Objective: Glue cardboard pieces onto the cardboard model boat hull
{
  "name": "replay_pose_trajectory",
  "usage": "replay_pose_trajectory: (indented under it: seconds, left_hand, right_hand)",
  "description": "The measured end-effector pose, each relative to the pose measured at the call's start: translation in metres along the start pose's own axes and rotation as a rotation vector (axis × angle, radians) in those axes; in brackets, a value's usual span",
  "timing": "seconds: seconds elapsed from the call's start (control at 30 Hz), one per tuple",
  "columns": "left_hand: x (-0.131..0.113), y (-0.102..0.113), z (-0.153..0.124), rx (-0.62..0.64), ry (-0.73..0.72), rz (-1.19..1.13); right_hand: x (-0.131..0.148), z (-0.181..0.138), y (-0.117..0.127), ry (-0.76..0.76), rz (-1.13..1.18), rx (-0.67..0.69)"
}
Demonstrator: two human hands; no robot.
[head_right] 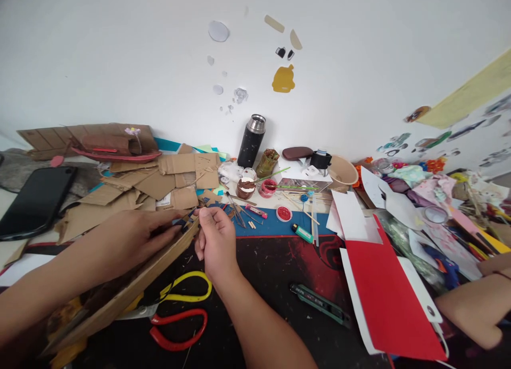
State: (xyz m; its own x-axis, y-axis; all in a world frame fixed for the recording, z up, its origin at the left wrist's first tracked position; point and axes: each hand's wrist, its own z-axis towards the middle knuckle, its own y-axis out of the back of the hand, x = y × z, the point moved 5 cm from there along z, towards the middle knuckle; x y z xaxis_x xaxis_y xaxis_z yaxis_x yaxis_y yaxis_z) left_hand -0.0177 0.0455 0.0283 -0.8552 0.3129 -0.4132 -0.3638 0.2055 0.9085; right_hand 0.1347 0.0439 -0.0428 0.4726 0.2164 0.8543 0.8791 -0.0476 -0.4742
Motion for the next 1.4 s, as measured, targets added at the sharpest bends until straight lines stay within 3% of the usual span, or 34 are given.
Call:
replay_pose_trajectory:
  seconds: [0.73, 1.1, 1.4]
  left_hand:
    - [-0.0053, -0.0081, 0.0037, 0.102, 0.006, 0.191]
    - [-0.0014, -0.0077, 0.0037, 0.011, -0.015, 0.117]
    - [-0.0028, -0.0050, 0.0026, 0.040, 0.022, 0.124]
  right_hand:
    - [-0.0003, -0.0003, 0.0015, -0.016, -0.008, -0.031]
    - [0.0015, 0.0003, -0.0008, -0.022, 0.019, -0.011]
    - [0.0000, 0.0018, -0.0003, -0.026, 0.041, -0.016]
